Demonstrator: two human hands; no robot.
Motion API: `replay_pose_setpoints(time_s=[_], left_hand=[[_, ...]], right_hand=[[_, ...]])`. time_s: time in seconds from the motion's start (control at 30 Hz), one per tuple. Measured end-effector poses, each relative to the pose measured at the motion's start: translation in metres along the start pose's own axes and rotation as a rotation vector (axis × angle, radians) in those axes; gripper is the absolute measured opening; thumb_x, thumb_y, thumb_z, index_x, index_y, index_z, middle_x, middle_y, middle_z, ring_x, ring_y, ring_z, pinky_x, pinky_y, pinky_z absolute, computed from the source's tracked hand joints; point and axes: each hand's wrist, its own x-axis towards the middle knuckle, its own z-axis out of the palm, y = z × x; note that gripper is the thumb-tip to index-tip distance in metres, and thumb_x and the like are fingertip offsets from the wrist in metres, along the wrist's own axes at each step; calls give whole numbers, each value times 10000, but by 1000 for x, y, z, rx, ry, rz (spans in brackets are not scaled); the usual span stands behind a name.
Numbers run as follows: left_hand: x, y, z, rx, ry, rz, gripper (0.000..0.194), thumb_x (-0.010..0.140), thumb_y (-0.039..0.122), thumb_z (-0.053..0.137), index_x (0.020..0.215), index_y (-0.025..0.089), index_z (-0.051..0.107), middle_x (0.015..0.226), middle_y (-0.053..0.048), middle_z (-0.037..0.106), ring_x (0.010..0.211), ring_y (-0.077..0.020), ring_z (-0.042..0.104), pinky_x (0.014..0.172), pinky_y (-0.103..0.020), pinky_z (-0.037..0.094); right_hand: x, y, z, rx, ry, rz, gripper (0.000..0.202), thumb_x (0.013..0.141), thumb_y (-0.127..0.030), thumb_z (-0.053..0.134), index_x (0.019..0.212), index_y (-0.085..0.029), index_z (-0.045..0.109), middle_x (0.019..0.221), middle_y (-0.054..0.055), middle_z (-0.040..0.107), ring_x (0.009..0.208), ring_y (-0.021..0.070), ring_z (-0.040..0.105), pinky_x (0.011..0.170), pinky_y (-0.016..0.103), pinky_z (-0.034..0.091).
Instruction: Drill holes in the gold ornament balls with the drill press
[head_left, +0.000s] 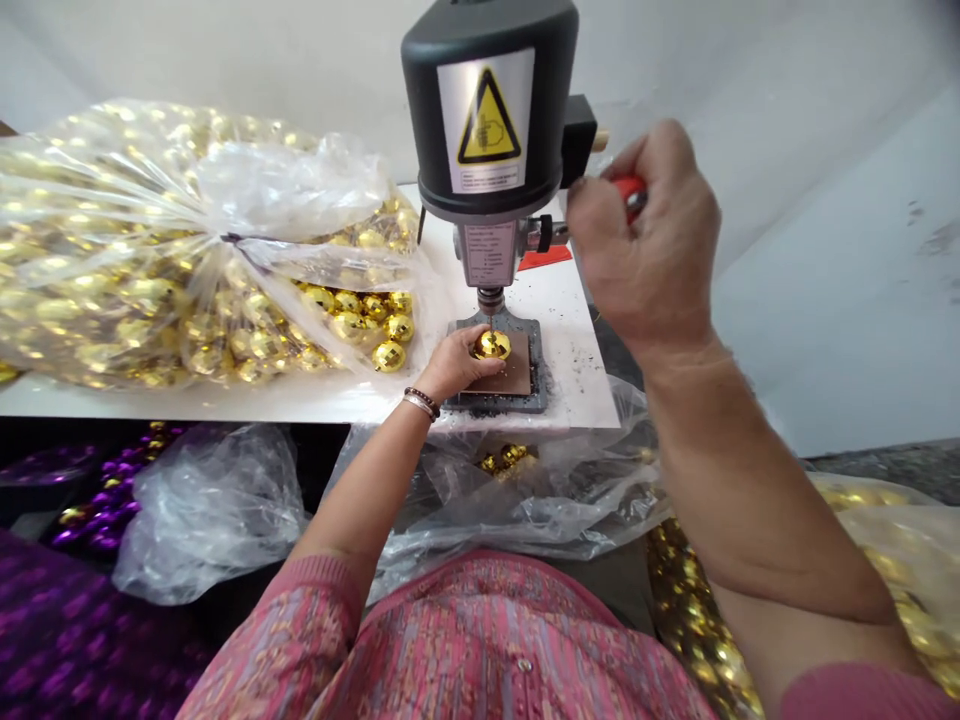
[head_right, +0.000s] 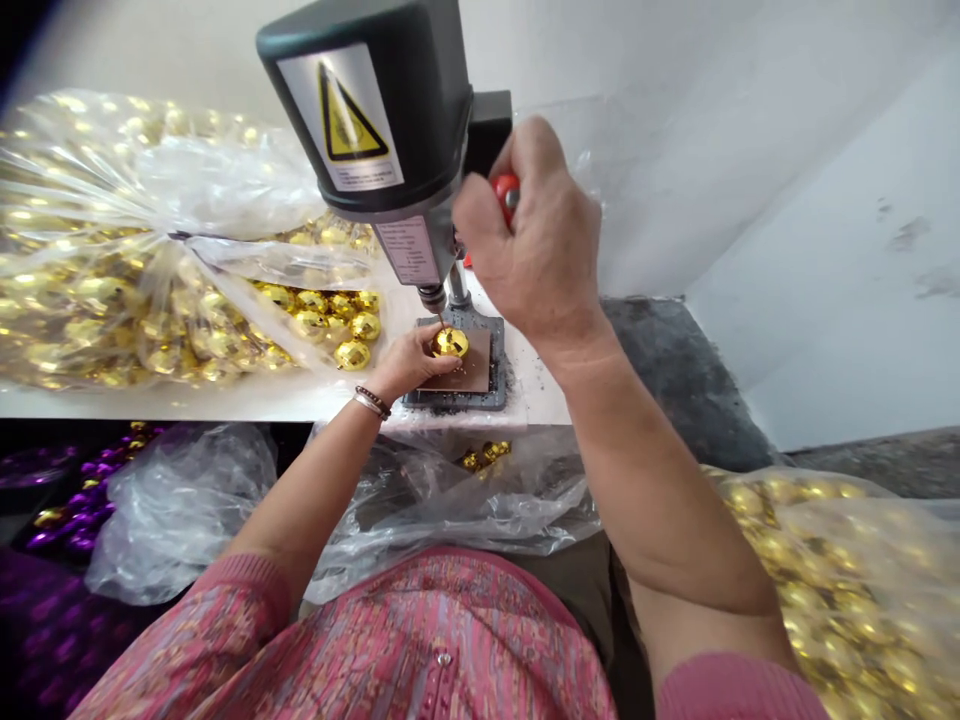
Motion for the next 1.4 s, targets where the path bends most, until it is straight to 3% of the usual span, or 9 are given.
replay_pose_setpoints(time_s=[0.13, 0.3, 0.67, 0.97, 1.1, 1.27, 1.4], left_hand=[[-1, -1, 3, -81, 25, -22, 604, 694, 267, 844, 1271, 131, 725, 1089, -69, 784, 981, -217, 702, 896, -307, 553], [-3, 0, 4, -96, 64, 20, 529, 669, 249, 867, 1175, 140, 758, 1022, -70, 781, 949, -217, 689, 900, -321, 555], [-1, -5, 7, -132, 46, 82, 411, 684, 229, 842, 1076, 150, 745, 937, -32, 755, 861, -174, 647, 830, -266, 519], [-3, -7, 8, 39, 33, 87, 384, 751, 296, 811, 1105, 162, 745, 1024, -52, 754, 923, -215, 678, 851, -295, 513], [-4, -5, 10, 71, 53, 73, 400, 753, 307, 818, 1126, 183, 746, 1071, -60, 760, 986, -235, 689, 910, -323, 527], [-9, -3, 13, 58, 118, 93, 502, 726, 239, 836, 1209, 164, 720, 1180, -92, 754, 1102, -258, 679, 1010, -376, 526], [-32, -4, 6, 17, 132, 123, 549, 736, 230, 842, 1261, 157, 699, 1261, -103, 734, 1168, -255, 668, 1052, -377, 519]], right_hand=[[-30, 20, 3, -41, 33, -82, 187, 845, -349, 516, 801, -216, 393, 688, -37, 401, 624, 72, 365, 705, 254, 413], [-46, 37, 10, -125, 107, -150, 119, 887, -324, 480, 851, -213, 462, 768, -10, 503, 703, 84, 486, 760, 259, 485], [-60, 72, 30, -122, 334, -359, 163, 957, -374, 522, 926, -216, 548, 775, -7, 549, 672, 87, 516, 661, 243, 442], [-71, 88, 47, -37, 399, -354, 243, 937, -420, 532, 849, -193, 533, 718, 1, 585, 657, 101, 569, 662, 262, 477], [-67, 74, 42, -10, 390, -279, 252, 937, -428, 516, 859, -189, 527, 715, -1, 589, 651, 107, 575, 664, 274, 463], [-23, 34, 18, 38, 241, -106, 280, 897, -440, 538, 798, -191, 458, 644, -49, 459, 579, 70, 455, 629, 250, 391], [3, 19, 10, 24, 173, 22, 246, 877, -350, 534, 760, -198, 381, 650, -52, 410, 623, 75, 449, 648, 241, 369]])
